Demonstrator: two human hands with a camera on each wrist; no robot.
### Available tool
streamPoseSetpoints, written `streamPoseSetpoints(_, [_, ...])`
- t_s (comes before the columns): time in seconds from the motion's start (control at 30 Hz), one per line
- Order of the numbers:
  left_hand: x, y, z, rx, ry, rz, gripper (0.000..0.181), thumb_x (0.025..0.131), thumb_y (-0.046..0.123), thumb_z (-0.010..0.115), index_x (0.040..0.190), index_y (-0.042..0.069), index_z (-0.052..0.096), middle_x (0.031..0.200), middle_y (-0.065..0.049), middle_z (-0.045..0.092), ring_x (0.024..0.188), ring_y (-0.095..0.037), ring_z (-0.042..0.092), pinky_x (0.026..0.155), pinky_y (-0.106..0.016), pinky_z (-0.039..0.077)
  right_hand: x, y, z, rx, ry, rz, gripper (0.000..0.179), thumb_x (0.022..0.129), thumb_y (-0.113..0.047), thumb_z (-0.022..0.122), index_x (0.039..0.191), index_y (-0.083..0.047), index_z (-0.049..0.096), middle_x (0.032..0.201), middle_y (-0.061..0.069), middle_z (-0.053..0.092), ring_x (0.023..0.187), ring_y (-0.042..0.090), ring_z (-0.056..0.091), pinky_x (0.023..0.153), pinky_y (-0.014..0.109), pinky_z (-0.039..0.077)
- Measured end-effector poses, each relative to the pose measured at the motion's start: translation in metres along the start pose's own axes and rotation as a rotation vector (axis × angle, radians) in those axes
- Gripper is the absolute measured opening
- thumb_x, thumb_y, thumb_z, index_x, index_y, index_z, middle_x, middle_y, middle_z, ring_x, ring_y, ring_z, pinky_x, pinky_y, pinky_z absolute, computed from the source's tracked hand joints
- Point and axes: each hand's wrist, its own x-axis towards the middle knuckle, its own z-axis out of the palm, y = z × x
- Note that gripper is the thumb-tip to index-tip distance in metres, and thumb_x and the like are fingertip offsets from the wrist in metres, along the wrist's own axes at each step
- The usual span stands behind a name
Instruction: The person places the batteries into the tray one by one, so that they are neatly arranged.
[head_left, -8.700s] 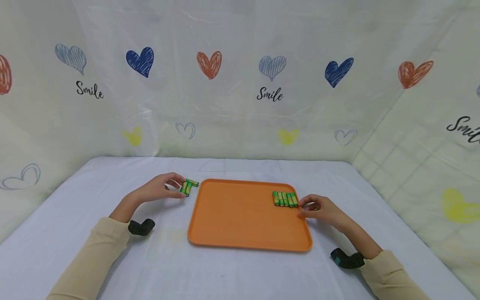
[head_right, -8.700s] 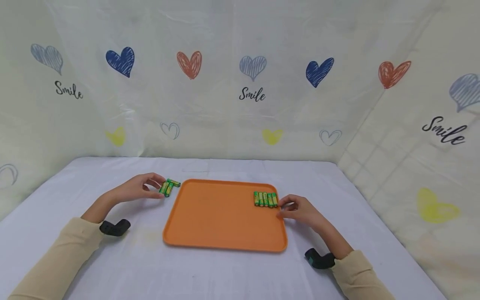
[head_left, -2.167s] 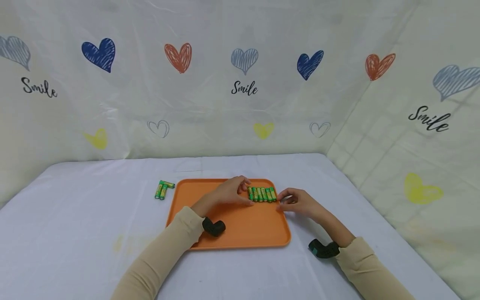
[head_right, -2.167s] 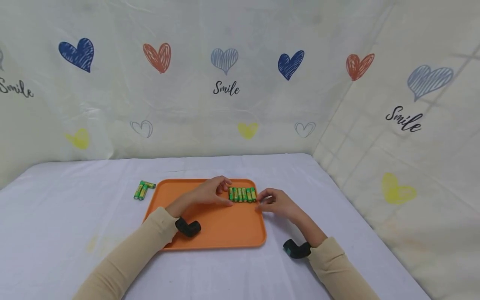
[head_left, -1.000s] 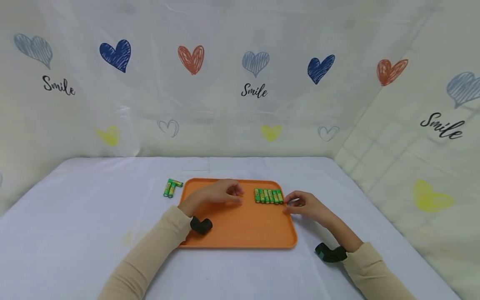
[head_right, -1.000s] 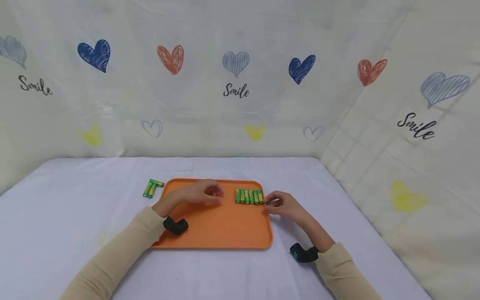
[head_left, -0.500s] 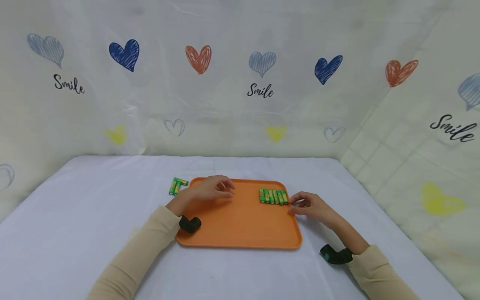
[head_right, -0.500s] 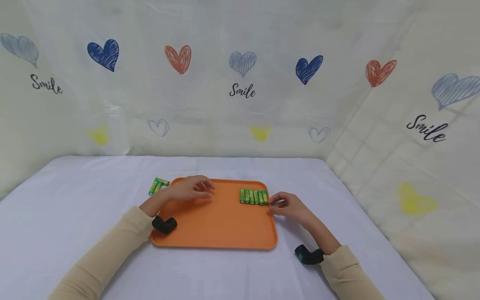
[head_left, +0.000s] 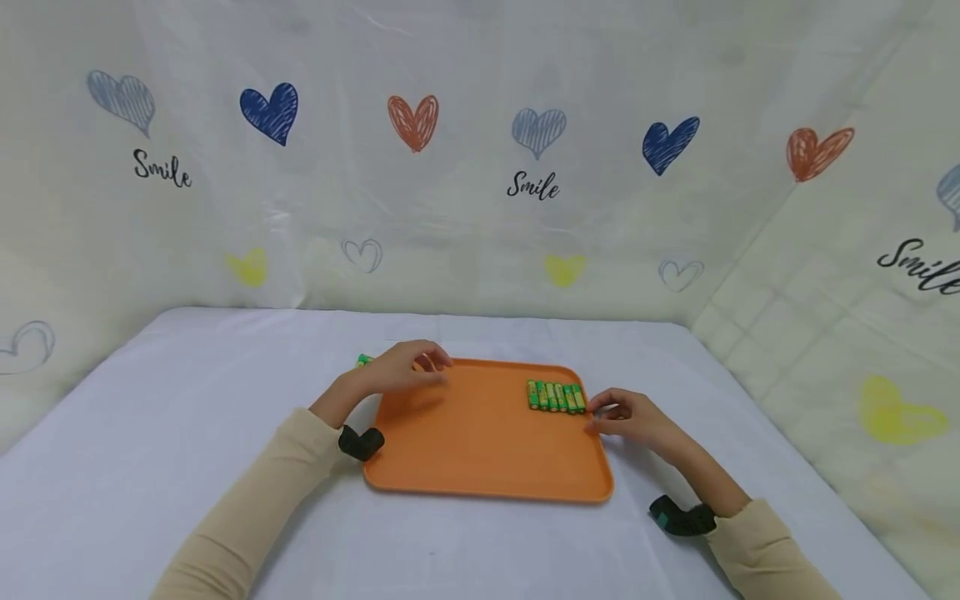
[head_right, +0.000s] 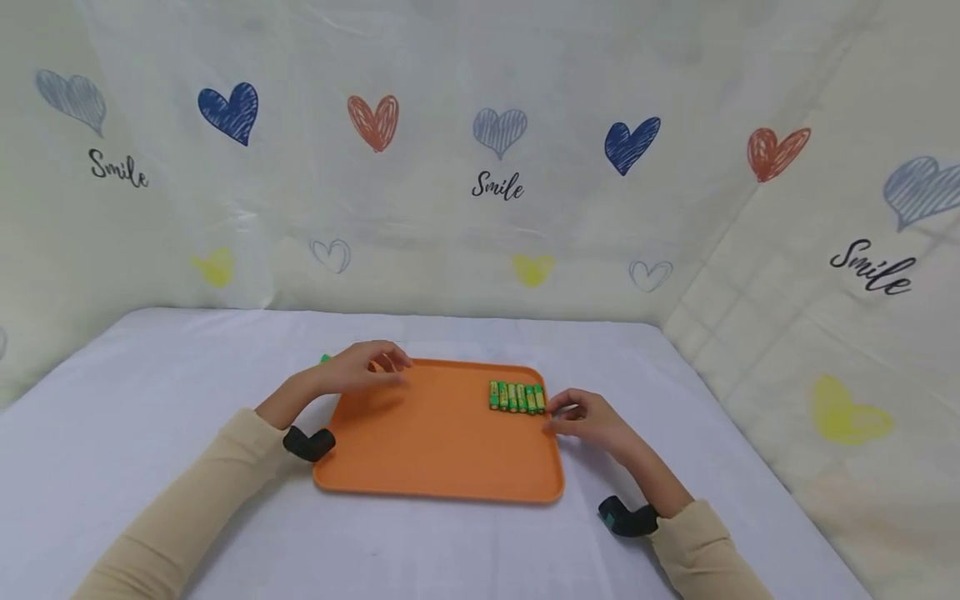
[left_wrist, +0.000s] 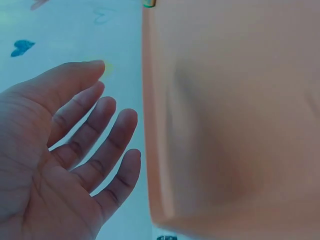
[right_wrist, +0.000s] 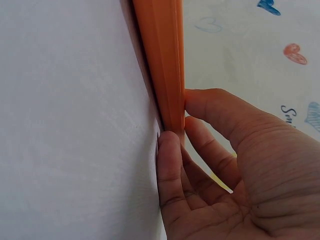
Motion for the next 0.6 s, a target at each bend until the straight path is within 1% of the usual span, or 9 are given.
streamPoseSetpoints(0.17, [-0.010,-0.003,-0.008,-0.001,0.031,0.002,0.026,0.092,0.019,0.069,0.114,0.006,0.065,0.105,-0.005,0.065,0.097,-0.022,0.063,0.090,-0.039,0.050,0.000,0.001,0.000,-0.013,0.000,0.002,0.039,0.088,-0.022,0.074,0.115,0.002,0.060,0.105,0.009,0.064,0.089,0.017,0.058,0.073,0.024,0.049])
streamPoseSetpoints(0.43, [-0.027,-0.017,-0.020,0.023,0.072,-0.012,0.025,0.090,0.017,0.070,0.111,0.004,0.066,0.103,-0.006,0.066,0.093,-0.021,0.062,0.083,-0.034,0.049,0.002,0.003,-0.001,-0.031,0.005,0.011,0.039,0.087,-0.024,0.074,0.114,0.001,0.061,0.104,0.008,0.064,0.090,0.017,0.059,0.074,0.026,0.049])
streamPoseSetpoints(0.5, [-0.032,-0.020,-0.023,0.015,0.080,-0.024,0.025,0.090,0.017,0.070,0.111,0.004,0.066,0.103,-0.006,0.066,0.092,-0.021,0.062,0.081,-0.033,0.049,0.002,0.004,-0.001,-0.031,0.011,0.015,0.038,0.087,-0.024,0.075,0.113,0.000,0.061,0.104,0.009,0.064,0.091,0.018,0.059,0.074,0.027,0.049])
streamPoseSetpoints(0.6, [-0.039,-0.026,-0.026,-0.014,0.082,-0.070,0.025,0.090,0.017,0.071,0.111,0.005,0.066,0.102,-0.007,0.065,0.091,-0.020,0.062,0.072,-0.032,0.052,0.002,0.003,-0.002,-0.038,0.012,0.008,0.038,0.086,-0.024,0.076,0.113,0.000,0.062,0.104,0.010,0.064,0.092,0.020,0.059,0.074,0.028,0.049])
